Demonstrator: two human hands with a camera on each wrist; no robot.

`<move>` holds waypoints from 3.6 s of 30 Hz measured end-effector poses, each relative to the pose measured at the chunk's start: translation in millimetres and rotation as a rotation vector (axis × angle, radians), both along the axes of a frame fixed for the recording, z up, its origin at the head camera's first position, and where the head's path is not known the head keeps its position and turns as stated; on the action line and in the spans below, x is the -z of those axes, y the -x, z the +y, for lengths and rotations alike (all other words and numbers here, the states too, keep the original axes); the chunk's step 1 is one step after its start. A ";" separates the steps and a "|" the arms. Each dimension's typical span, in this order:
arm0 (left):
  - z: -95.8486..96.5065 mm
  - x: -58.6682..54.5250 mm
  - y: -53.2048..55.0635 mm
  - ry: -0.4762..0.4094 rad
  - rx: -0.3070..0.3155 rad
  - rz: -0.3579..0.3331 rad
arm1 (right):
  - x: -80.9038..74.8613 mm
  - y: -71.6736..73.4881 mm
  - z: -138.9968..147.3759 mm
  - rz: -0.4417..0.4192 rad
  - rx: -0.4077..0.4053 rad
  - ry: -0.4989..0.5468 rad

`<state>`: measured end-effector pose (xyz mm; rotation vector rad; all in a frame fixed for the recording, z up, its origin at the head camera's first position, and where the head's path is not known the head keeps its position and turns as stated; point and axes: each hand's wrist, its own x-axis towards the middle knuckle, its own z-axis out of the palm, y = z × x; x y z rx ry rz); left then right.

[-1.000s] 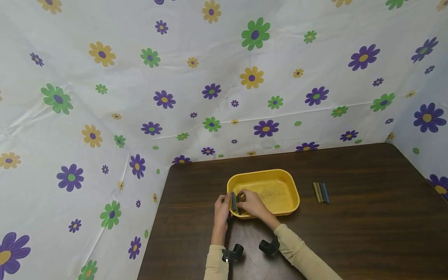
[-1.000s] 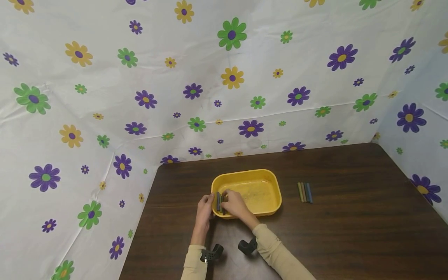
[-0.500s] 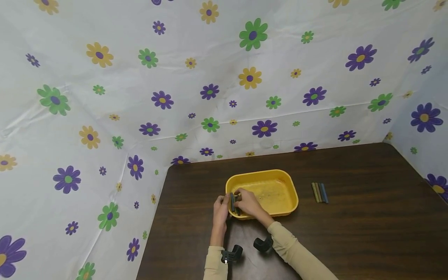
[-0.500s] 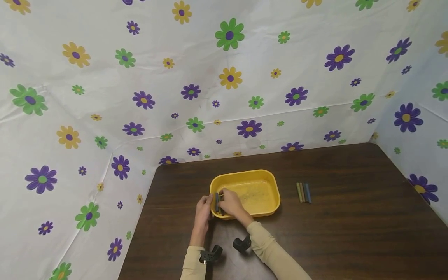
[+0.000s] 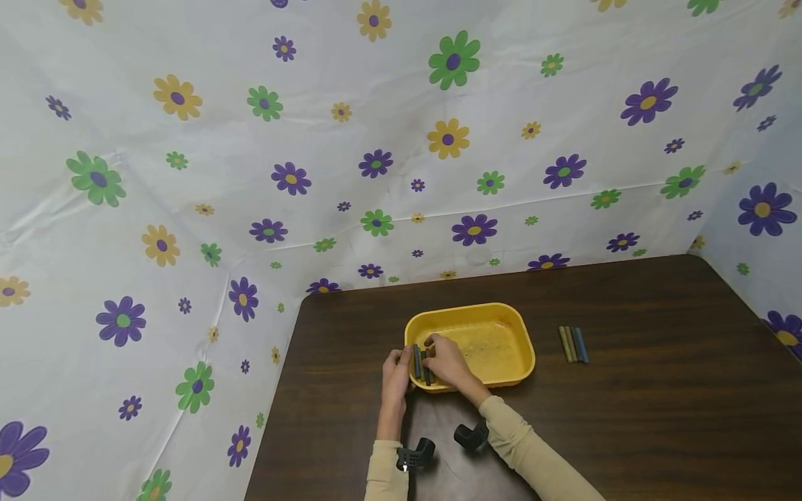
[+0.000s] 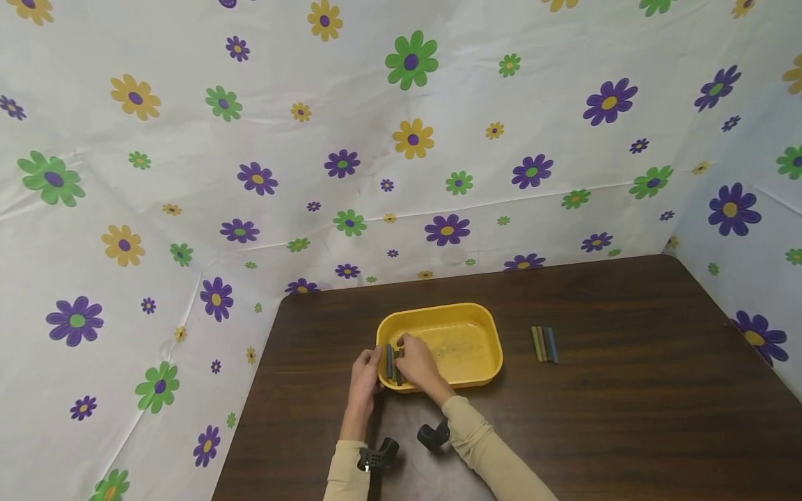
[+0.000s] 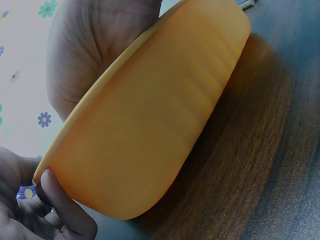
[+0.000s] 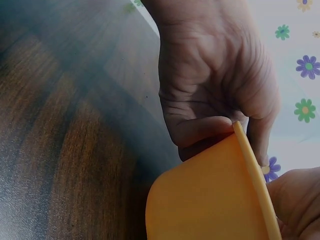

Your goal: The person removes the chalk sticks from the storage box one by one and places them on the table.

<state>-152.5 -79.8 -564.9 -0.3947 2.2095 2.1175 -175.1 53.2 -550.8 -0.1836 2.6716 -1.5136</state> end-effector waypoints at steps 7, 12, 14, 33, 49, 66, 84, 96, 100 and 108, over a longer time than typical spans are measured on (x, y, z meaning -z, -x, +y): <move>-0.2 0.6 -0.2 -0.005 -0.004 -0.004 | -1.2 0.6 -0.7 -0.028 -0.010 -0.029; -0.3 1.7 0.2 -0.002 -0.007 -0.006 | -0.4 3.1 -1.4 -0.065 0.002 -0.061; -0.4 2.0 0.1 0.001 -0.009 -0.005 | -0.5 3.9 -1.6 -0.066 0.001 -0.069; -0.5 3.9 -1.2 -0.004 0.000 0.014 | 1.9 8.6 -1.8 -0.112 -0.056 -0.091; 0.1 0.7 -2.1 -0.012 0.003 0.021 | 2.8 10.8 -1.8 -0.062 -0.105 -0.115; 0.0 3.1 -2.3 -0.006 0.004 0.005 | 4.6 9.2 4.8 -0.048 -0.089 -0.050; -0.4 4.2 -2.9 -0.022 -0.003 -0.002 | -8.4 11.5 28.2 -0.177 -0.021 0.198; 0.3 3.4 -4.0 0.004 -0.007 0.010 | -17.4 13.7 47.8 -0.255 -0.012 0.382; 0.8 3.8 -4.0 0.004 -0.010 0.001 | -20.1 13.9 53.8 -0.262 -0.015 0.414; 1.7 2.1 -2.7 -0.004 -0.017 0.013 | -24.3 16.0 65.9 -0.253 -0.004 0.405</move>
